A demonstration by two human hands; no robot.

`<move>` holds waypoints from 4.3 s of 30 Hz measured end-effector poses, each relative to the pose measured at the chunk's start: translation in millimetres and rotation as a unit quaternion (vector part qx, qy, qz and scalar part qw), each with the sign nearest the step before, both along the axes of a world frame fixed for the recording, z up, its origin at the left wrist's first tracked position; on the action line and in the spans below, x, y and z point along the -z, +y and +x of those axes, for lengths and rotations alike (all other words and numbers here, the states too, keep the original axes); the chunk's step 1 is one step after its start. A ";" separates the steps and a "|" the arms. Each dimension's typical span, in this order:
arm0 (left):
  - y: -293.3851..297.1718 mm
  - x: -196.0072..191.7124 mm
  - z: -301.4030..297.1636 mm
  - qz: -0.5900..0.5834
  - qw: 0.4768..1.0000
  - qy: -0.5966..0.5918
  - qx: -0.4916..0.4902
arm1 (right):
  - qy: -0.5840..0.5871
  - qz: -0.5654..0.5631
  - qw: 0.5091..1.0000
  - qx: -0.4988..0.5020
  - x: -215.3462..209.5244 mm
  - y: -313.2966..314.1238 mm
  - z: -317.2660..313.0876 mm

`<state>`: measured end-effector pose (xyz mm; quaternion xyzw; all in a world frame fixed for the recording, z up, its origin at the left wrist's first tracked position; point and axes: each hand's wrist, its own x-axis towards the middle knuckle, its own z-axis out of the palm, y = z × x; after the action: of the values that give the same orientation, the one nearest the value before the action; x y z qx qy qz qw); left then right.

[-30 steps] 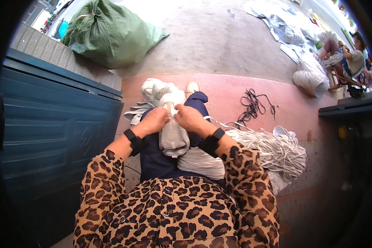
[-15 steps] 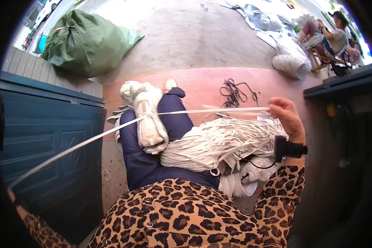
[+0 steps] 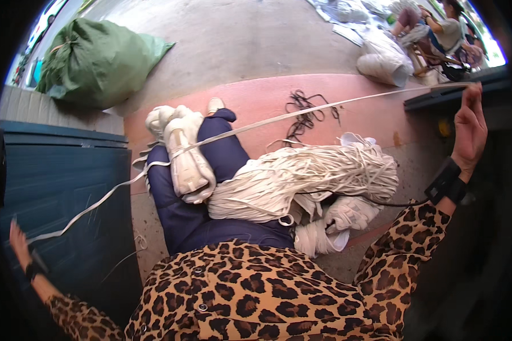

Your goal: Lacing multiple pairs of white sneakers.

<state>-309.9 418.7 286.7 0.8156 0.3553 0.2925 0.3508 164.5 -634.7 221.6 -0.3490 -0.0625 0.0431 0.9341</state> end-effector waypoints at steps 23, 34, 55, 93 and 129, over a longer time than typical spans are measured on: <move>-492.5 281.8 343.4 -0.592 0.744 0.237 0.199 | -0.491 -0.666 0.523 -0.204 267.4 404.5 -63.3; -512.5 306.9 335.9 -0.550 0.816 0.129 0.122 | -0.481 -0.691 0.505 -0.191 277.8 418.3 -56.2; -502.4 293.6 326.6 -0.005 0.901 0.321 0.291 | -0.453 -0.681 0.462 -0.343 267.1 421.4 -43.5; -436.3 272.4 270.7 -0.437 0.850 0.154 0.251 | -0.449 -0.484 0.679 -0.322 211.5 427.0 -132.4; -460.6 309.5 314.7 0.254 0.847 0.261 0.388 | -0.352 -0.624 0.662 -0.220 278.3 455.0 -73.9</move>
<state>4.8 -41.9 -22.9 0.9938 0.0014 -0.0109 0.1106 90.6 -179.6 -56.7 -0.8155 -0.4199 0.1507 0.3687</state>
